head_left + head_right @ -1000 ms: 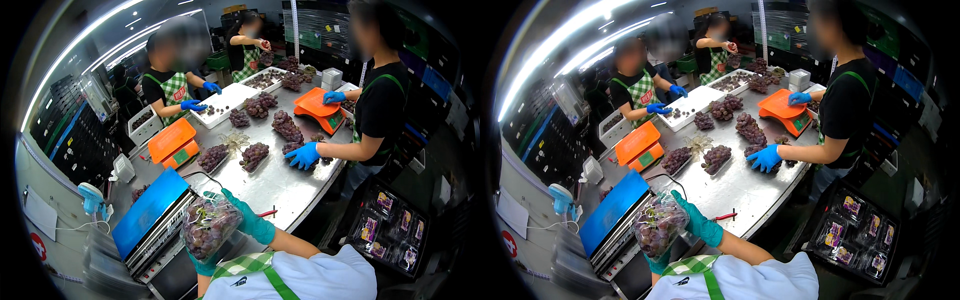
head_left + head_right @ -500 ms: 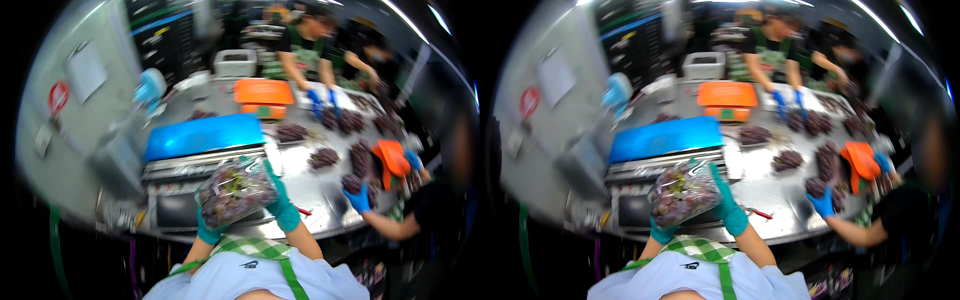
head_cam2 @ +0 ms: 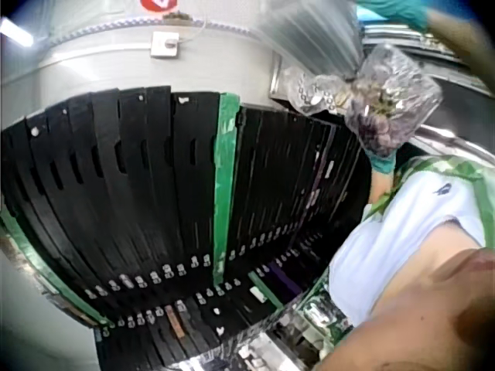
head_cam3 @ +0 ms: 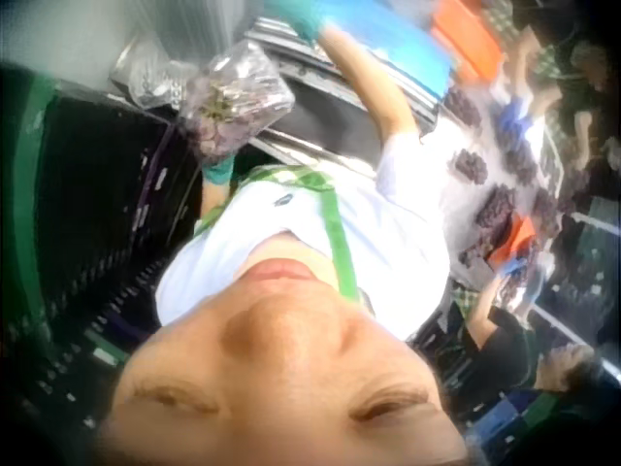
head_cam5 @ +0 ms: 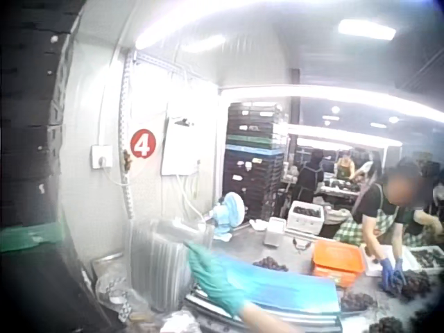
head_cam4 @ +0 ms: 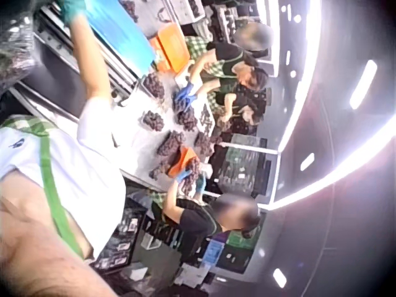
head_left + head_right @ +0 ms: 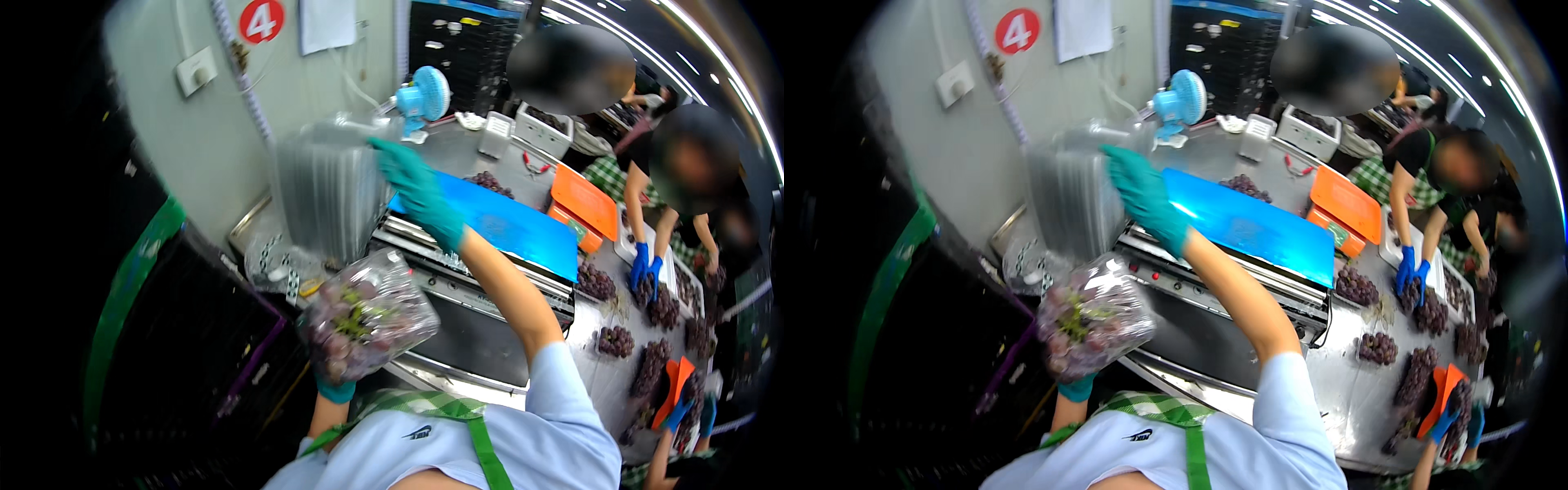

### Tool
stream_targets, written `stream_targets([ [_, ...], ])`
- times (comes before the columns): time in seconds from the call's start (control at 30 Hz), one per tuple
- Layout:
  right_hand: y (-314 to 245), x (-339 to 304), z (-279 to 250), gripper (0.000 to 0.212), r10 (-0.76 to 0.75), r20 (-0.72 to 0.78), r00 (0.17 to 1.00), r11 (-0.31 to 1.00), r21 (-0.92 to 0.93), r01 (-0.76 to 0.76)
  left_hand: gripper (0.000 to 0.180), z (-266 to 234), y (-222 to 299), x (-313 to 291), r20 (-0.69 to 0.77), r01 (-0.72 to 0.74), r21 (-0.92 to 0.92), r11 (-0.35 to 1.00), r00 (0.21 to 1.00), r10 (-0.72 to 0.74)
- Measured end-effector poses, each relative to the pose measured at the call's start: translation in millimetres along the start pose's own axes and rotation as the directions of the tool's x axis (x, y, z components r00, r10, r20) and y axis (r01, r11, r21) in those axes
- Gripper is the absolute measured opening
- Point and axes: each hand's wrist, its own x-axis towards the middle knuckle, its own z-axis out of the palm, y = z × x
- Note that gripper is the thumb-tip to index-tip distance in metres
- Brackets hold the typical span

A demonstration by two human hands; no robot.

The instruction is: The person places grape bunches onto a weighing scale, wraps them in plastic film using a heat sealer, places them in plastic containers, applies labels, and moves the finished containers into a crate.

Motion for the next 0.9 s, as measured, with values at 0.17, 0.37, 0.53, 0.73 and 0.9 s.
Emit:
stream_targets([
  [0.17,78,104,63,0.015,0.174,0.409,0.896,0.622,-0.751,0.222,0.058,-25,-22,12,-0.056,0.089,-0.058,0.994,0.994,-0.092],
  [0.37,115,121,101,0.021,0.185,0.436,0.881,0.558,-0.784,0.271,0.057,-38,-42,22,-0.048,0.139,-0.085,0.987,0.989,-0.143],
  [0.53,115,118,91,0.020,0.305,0.336,0.891,0.513,-0.846,0.143,0.057,-28,-41,35,0.017,0.128,-0.098,0.987,0.992,-0.127],
  [0.73,121,124,103,0.017,0.375,0.148,0.915,0.493,-0.868,-0.061,0.057,-29,-35,48,0.016,0.088,-0.096,0.991,0.996,-0.087],
  [0.9,115,131,112,0.016,0.320,-0.096,0.942,0.509,-0.822,-0.257,0.056,-38,-21,58,-0.061,0.029,-0.101,0.995,0.998,-0.035],
])
